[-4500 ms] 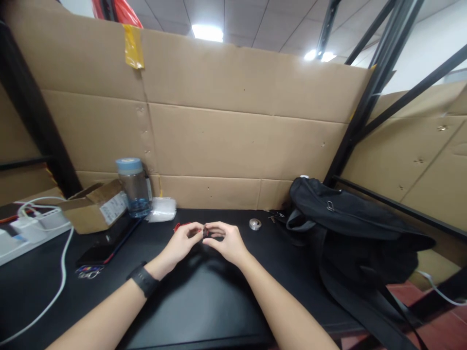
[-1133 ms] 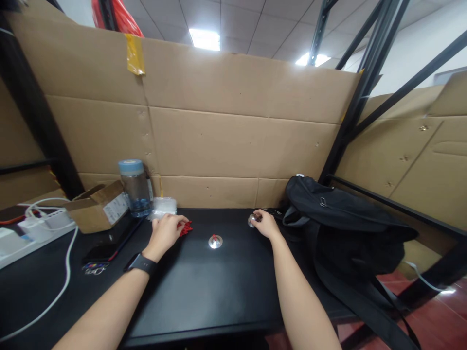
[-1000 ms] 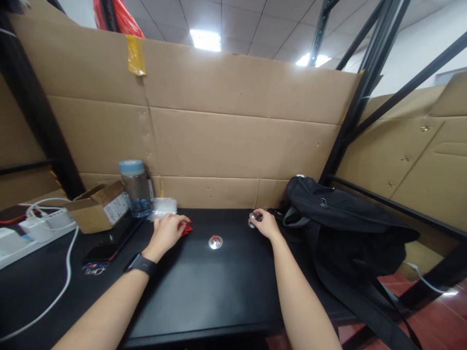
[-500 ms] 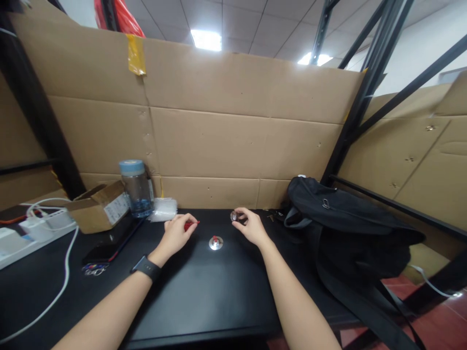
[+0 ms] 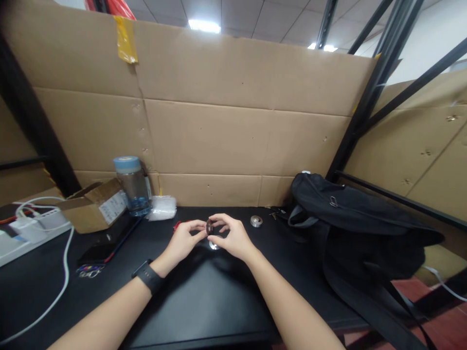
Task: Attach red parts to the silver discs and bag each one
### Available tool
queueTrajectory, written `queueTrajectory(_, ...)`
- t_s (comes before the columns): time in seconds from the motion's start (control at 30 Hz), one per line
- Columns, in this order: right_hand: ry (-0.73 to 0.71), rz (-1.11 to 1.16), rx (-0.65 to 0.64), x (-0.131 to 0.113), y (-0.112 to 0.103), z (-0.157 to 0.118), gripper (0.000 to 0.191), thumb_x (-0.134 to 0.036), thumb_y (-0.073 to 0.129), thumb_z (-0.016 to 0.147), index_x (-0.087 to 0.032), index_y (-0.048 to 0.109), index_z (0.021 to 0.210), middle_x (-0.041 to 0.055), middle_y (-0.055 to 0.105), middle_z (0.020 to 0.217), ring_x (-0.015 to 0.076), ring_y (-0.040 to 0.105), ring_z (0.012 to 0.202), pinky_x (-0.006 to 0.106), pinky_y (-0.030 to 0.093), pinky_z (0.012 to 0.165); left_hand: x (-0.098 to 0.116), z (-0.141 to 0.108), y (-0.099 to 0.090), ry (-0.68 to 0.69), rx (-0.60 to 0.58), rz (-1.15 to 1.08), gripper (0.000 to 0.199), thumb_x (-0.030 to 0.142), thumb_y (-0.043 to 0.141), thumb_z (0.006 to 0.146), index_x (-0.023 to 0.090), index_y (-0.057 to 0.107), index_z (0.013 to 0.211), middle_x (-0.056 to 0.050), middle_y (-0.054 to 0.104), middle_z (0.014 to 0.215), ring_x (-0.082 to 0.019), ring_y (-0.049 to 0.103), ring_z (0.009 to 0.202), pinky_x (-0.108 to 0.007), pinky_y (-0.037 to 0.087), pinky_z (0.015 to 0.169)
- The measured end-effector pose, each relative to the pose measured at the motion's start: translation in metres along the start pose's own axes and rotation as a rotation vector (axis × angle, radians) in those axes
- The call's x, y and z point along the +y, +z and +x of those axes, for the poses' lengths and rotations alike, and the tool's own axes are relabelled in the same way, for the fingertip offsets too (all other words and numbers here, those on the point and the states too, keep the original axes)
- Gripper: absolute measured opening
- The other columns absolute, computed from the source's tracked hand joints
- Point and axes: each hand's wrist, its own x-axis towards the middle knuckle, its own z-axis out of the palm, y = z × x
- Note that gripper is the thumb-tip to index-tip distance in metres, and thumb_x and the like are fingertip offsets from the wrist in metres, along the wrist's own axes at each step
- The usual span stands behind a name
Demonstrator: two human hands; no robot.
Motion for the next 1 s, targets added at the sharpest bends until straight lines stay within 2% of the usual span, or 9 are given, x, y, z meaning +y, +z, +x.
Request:
queueTrajectory(0.3,0.005,0.04,-0.03,-0.001,0.0,0.0,0.049,-0.026,0.079,0.075,-0.027,0.063,0.122,0.0073,0.069,0.121,0.0242,0.069,0.105,0.037,0.056,0.082,-0.008,-0.002,0.0,0.04,0.07,0.216,0.018,0.034,0.065,0.086,0.022,0.076,0.093,-0.006,0.076,0.1,-0.023,0.066,0.101,-0.037,0.049,0.095)
queueTrajectory(0.6,0.037,0.131,-0.022,0.003,0.004,-0.001,0.048,-0.028,0.081,0.074,-0.025,0.063,0.119,0.0083,0.071,0.119,0.0244,0.07,0.105,0.036,0.057,0.081,0.011,-0.009,-0.001,0.059,0.105,0.445,0.017,0.033,0.062,0.088,0.026,0.076,0.093,-0.004,0.073,0.098,-0.024,0.06,0.103,-0.038,0.044,0.093)
queueTrajectory(0.8,0.103,0.205,-0.002,0.009,0.009,-0.001,0.043,-0.034,0.085,0.071,-0.023,0.062,0.105,0.0085,0.073,0.114,0.0243,0.072,0.099,0.034,0.058,0.077,0.01,-0.01,0.0,0.071,0.124,0.528,0.015,0.031,0.061,0.089,0.026,0.075,0.089,-0.003,0.074,0.097,-0.024,0.059,0.103,-0.041,0.038,0.092)
queueTrajectory(0.93,0.164,0.141,-0.047,0.012,0.006,0.001,0.027,-0.045,0.071,0.085,-0.021,0.065,0.095,0.0066,0.074,0.103,0.0192,0.072,0.083,0.03,0.056,0.067,0.01,-0.009,0.0,0.056,0.135,0.53,0.013,0.031,0.062,0.088,0.027,0.074,0.092,-0.002,0.074,0.101,-0.024,0.058,0.105,-0.041,0.037,0.094)
queueTrajectory(1.0,0.143,0.053,-0.054,0.01,0.002,0.002,0.027,-0.046,0.061,0.092,-0.02,0.068,0.091,0.0073,0.072,0.106,0.0176,0.07,0.084,0.028,0.055,0.067,0.012,-0.008,0.001,0.058,0.135,0.52,0.013,0.031,0.062,0.089,0.027,0.074,0.093,-0.002,0.074,0.102,-0.024,0.058,0.106,-0.042,0.036,0.095)
